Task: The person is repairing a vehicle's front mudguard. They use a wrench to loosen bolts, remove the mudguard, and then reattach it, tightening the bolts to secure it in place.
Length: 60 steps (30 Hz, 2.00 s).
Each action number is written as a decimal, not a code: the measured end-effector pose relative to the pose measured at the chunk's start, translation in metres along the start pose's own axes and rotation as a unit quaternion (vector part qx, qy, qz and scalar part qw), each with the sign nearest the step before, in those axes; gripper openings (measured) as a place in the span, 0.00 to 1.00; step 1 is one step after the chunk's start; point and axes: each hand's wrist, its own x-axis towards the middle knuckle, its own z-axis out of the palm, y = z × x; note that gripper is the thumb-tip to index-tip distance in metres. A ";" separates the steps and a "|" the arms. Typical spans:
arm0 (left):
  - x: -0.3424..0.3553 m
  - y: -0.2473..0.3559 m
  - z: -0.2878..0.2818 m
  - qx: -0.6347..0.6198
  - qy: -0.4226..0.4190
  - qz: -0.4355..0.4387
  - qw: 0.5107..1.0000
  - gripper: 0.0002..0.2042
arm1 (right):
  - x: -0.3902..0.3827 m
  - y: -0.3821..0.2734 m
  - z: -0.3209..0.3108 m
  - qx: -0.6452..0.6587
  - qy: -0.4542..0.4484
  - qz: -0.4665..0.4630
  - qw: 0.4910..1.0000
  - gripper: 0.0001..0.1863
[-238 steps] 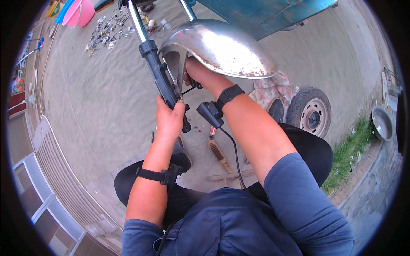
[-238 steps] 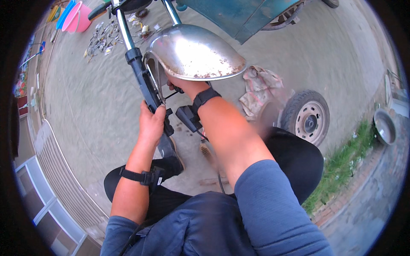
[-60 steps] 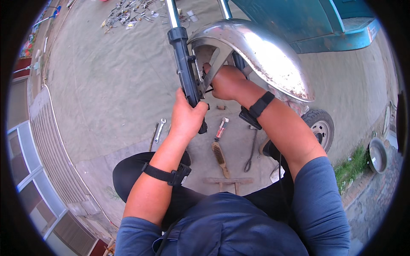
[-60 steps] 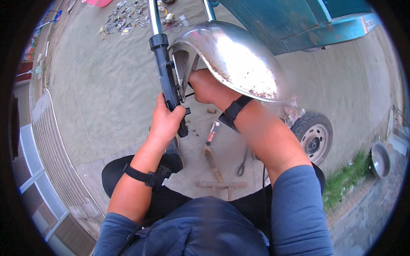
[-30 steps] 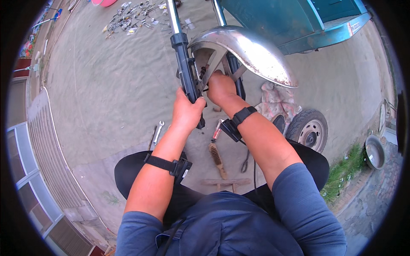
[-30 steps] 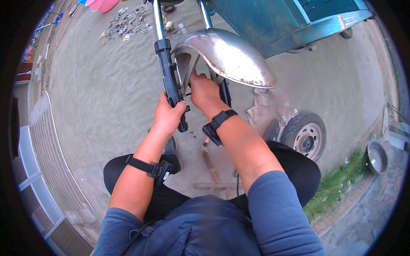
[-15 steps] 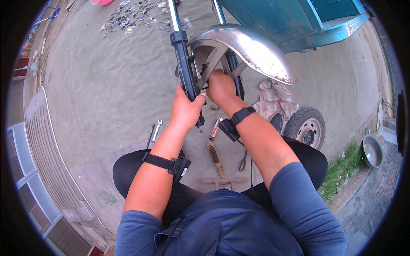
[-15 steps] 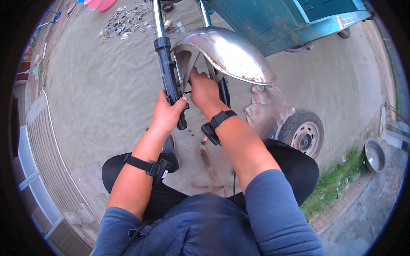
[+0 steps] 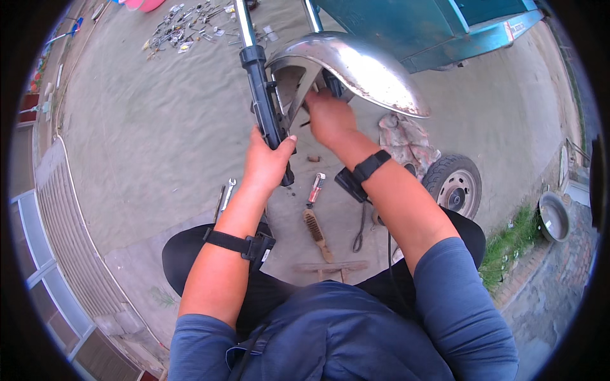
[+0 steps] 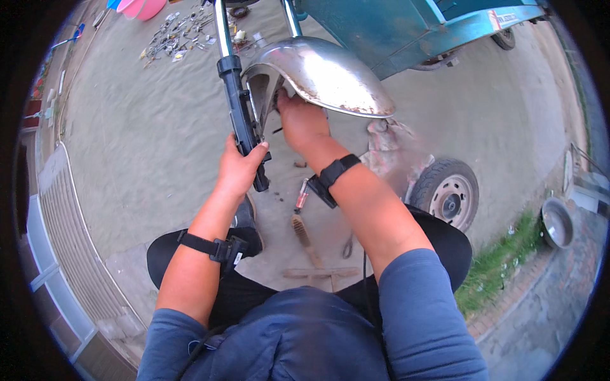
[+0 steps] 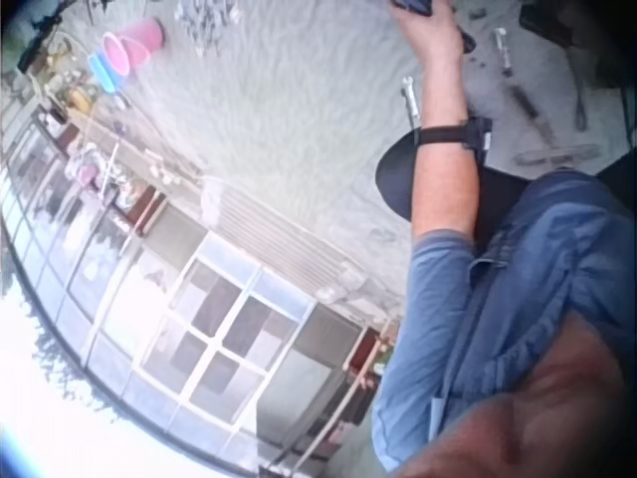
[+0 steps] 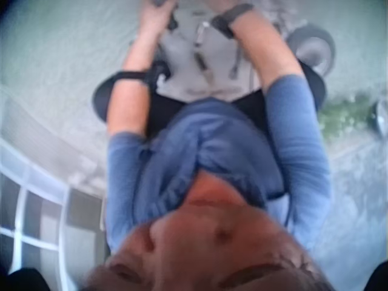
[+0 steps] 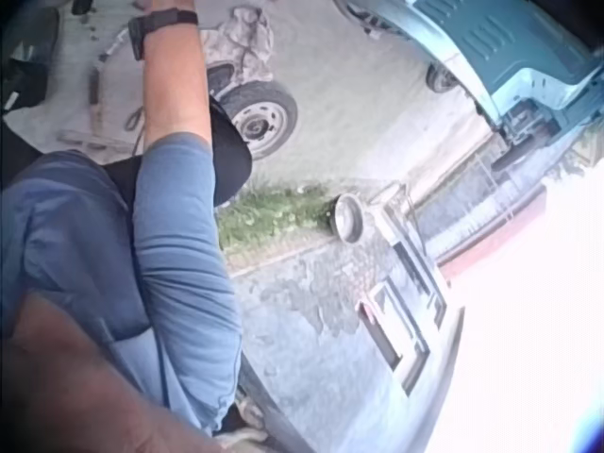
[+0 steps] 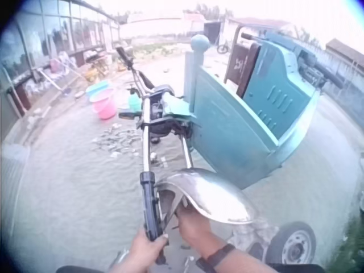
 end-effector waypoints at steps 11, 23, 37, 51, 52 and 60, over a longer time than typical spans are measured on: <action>-0.053 0.059 -0.006 0.078 0.011 0.267 0.961 0.33 | -0.085 0.031 -0.079 0.378 -0.231 0.123 0.888 0.34; -0.114 0.073 0.005 0.159 -0.239 0.288 0.914 0.31 | -0.150 0.019 -0.151 0.420 -0.350 0.050 0.836 0.29; -0.125 0.061 0.008 0.165 -0.322 0.257 0.896 0.18 | -0.096 0.038 -0.173 0.002 0.374 -0.243 0.895 0.17; -0.119 0.065 0.006 0.162 -0.312 0.266 0.898 0.18 | -0.090 0.042 -0.167 -0.032 0.419 -0.272 0.866 0.14; -0.119 0.065 0.006 0.164 -0.314 0.260 0.898 0.18 | -0.090 0.042 -0.168 -0.036 0.419 -0.274 0.865 0.14; -0.118 0.067 0.008 0.160 -0.314 0.266 0.897 0.18 | -0.094 0.040 -0.167 -0.037 0.429 -0.274 0.860 0.13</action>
